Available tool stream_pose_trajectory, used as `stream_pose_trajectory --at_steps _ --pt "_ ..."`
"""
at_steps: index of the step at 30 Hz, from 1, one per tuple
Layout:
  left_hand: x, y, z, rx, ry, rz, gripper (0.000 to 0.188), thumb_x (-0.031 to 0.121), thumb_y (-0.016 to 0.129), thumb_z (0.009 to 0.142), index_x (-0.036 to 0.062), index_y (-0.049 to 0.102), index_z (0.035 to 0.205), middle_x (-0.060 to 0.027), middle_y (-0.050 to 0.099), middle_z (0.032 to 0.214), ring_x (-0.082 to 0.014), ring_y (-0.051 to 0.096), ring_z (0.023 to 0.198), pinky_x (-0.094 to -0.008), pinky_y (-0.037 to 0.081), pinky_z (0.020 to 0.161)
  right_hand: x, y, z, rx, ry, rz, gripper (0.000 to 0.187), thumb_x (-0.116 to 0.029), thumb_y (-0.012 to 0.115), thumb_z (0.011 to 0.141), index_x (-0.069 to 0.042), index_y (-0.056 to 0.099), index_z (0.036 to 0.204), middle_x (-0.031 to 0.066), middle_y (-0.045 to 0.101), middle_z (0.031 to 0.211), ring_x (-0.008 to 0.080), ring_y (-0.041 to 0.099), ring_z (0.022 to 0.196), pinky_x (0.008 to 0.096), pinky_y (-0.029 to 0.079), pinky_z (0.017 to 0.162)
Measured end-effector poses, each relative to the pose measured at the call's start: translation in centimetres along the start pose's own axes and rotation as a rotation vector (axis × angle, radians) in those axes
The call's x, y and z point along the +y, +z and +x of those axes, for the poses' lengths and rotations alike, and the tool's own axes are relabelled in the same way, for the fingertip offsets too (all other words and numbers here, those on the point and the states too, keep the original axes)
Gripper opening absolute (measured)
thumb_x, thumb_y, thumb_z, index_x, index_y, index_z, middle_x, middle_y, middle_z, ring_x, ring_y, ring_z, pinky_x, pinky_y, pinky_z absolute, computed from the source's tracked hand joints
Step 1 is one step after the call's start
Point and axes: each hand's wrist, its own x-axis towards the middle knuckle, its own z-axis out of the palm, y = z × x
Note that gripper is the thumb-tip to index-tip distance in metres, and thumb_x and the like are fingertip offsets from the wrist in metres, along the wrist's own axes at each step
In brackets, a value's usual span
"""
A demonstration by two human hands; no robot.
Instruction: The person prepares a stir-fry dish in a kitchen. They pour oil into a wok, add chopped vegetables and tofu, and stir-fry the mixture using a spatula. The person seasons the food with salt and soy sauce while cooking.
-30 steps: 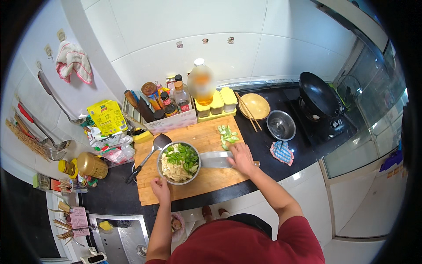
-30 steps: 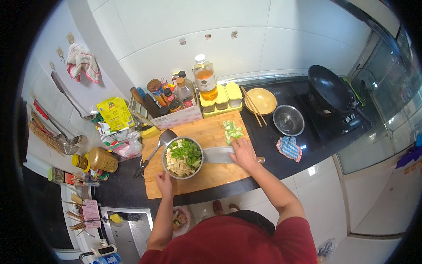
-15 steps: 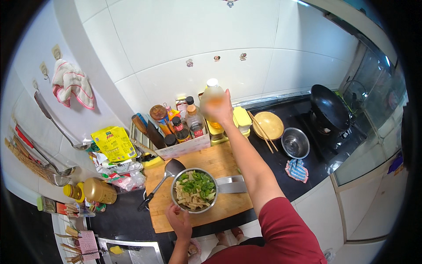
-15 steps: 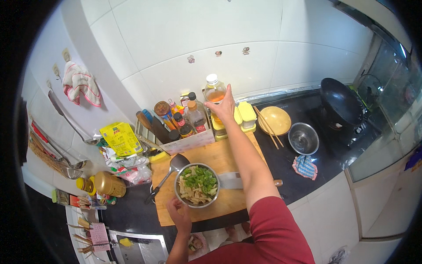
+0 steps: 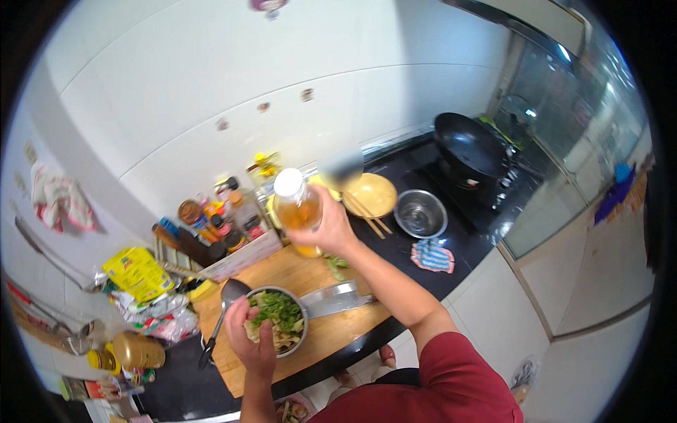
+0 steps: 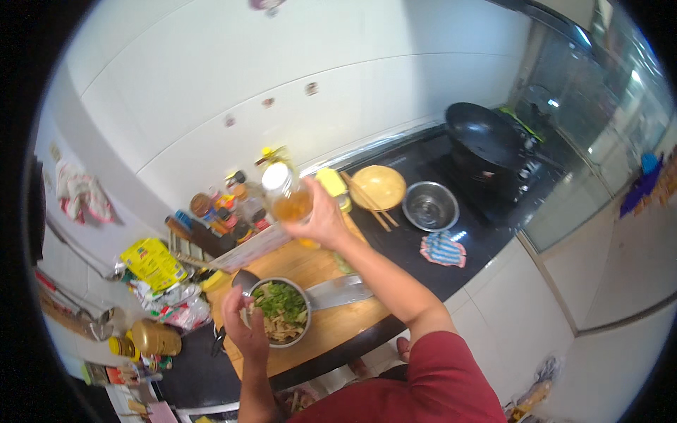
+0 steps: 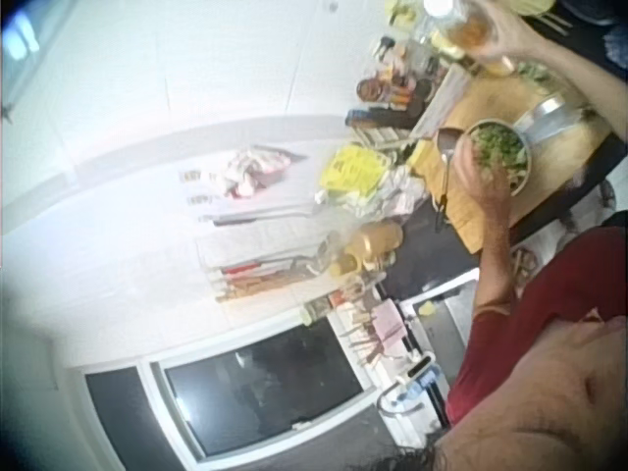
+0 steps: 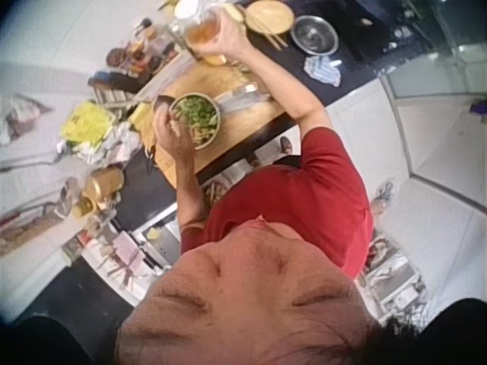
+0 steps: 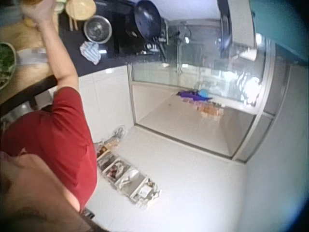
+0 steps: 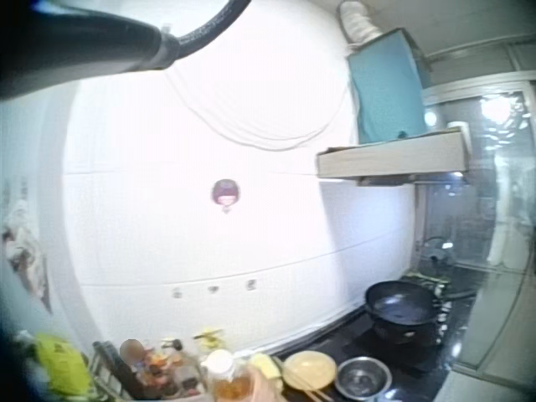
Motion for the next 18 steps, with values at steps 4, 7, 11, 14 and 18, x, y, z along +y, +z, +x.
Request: stream_pose_trajectory --at_steps 4,7,11,14,18 --pt "8.3 4.1 7.4 -0.176 0.321 -0.044 0.055 0.004 0.072 0.078 -0.0015 0.056 0.130 -0.0233 0.052 0.133 -0.0293 0.059 0.098 -0.0368 0.051 0.082 -3.3 -9.9 -5.4 -0.198 -0.016 0.125 0.088 -0.025 0.090 0.056 -0.001 0.046 0.129 0.0201 0.059 0.117 0.0351 0.061 0.107 0.0392 0.049 0.093" --pt "14.2 7.9 10.1 -0.505 0.529 -0.003 0.055 0.005 0.075 0.075 -0.0001 0.059 0.128 -0.0217 0.052 0.136 -0.0302 0.060 0.096 -0.0388 0.051 0.082 -3.7 -17.6 -9.0 -0.326 0.057 0.192 0.085 -0.024 0.088 0.057 -0.002 0.046 0.128 0.0175 0.060 0.115 0.0319 0.062 0.106 0.0380 0.048 0.092" --pt "20.2 13.9 9.5 -0.854 0.476 -0.045 0.048 0.004 0.071 0.080 0.0051 0.061 0.127 -0.0157 0.055 0.122 -0.0272 0.060 0.088 -0.0360 0.052 0.078 -1.1 -26.8 -12.1 -0.495 0.141 0.205 0.090 -0.025 0.087 0.058 0.000 0.043 0.132 0.0161 0.059 0.118 0.0294 0.059 0.111 0.0360 0.047 0.095" --pt "24.0 19.0 8.3 -0.971 0.460 -0.071 0.047 0.006 0.069 0.085 0.0090 0.058 0.130 -0.0130 0.053 0.111 -0.0255 0.061 0.088 -0.0352 0.051 0.074 1.2 -33.6 -12.9 -0.630 0.167 0.153 0.095 -0.025 0.088 0.058 0.000 0.040 0.135 0.0154 0.055 0.125 0.0270 0.056 0.118 0.0348 0.044 0.101" --pt "28.7 25.9 6.8 -1.047 0.512 -0.048 0.041 0.012 0.065 0.090 0.0096 0.054 0.130 -0.0132 0.053 0.109 -0.0303 0.061 0.091 -0.0396 0.051 0.074 4.3 -41.5 -15.0 -0.581 0.204 0.073 0.095 -0.027 0.088 0.058 0.000 0.040 0.135 0.0159 0.055 0.125 0.0282 0.056 0.116 0.0350 0.044 0.101"
